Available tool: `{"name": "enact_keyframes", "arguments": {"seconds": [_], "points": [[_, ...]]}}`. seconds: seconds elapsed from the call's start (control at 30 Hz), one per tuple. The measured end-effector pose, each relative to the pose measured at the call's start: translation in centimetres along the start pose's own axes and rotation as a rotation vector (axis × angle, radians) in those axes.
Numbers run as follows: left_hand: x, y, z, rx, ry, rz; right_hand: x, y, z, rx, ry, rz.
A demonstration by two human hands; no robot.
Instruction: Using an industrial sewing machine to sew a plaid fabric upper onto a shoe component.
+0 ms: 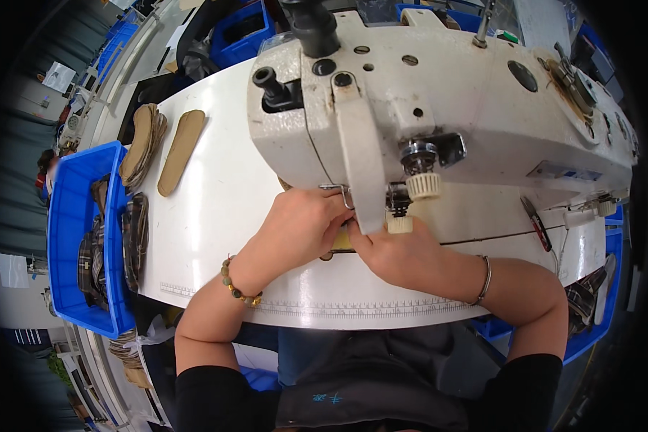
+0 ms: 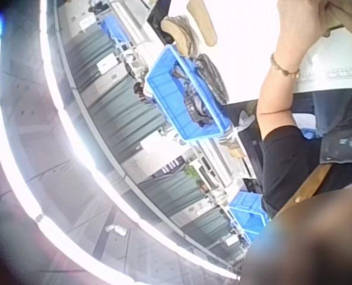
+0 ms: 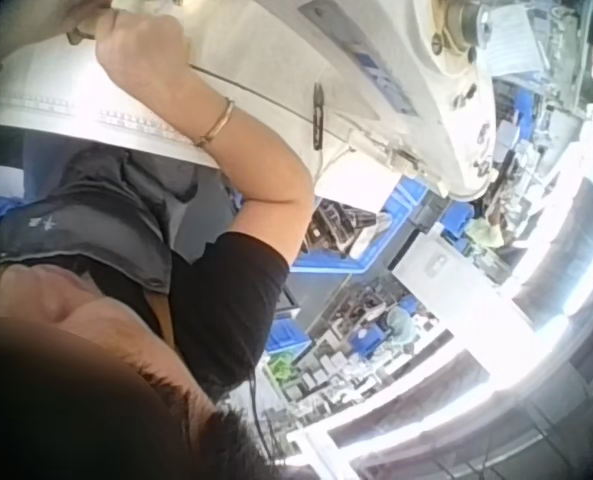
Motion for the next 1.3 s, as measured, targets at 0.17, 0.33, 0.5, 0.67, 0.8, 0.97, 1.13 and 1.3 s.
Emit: {"name": "enact_keyframes", "arguments": {"seconds": [0.17,0.33,0.5,0.67,0.8,0.97,1.13,1.3], "points": [[0.2,-0.2,0.0,-0.009,0.082,-0.07,0.8,0.7,0.3,0.069,-0.037,0.075],[0.4,-0.4,0.1,-0.041,0.071,-0.141,0.1,0.9,-0.2,0.033,0.004,-0.007],[0.6,-0.5,0.2,-0.043,0.08,-0.169,0.9,1.2,0.2,0.07,0.025,-0.089],[0.9,-0.6,0.4,-0.039,0.085,-0.161,1.1,1.5,0.3,0.098,-0.006,-0.059],[-1.0,0.0,1.0,0.065,0.161,-0.069,1.0,2.1,0.5,0.098,0.141,-0.114],[-1.2,0.5,1.8,0.158,0.139,-0.304,1.9,4.6,0.8,0.332,0.015,-0.11],[-1.2,0.1,1.6,0.151,0.117,-0.333,1.8,5.8,1.4,0.334,0.064,-0.161],[-0.9,0.4,1.2,0.14,-0.008,-0.365,3.0,6.3,1.9,0.363,0.019,-0.227]]}}
Point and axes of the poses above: each hand's wrist, its own z-axis away from the middle knuckle, its own x-axis out of the palm, y = z × x, the point moved 9 cm from there along -z, towards the middle knuckle, and after that the axes turned 2 degrees about z, right-handed, at the moved point
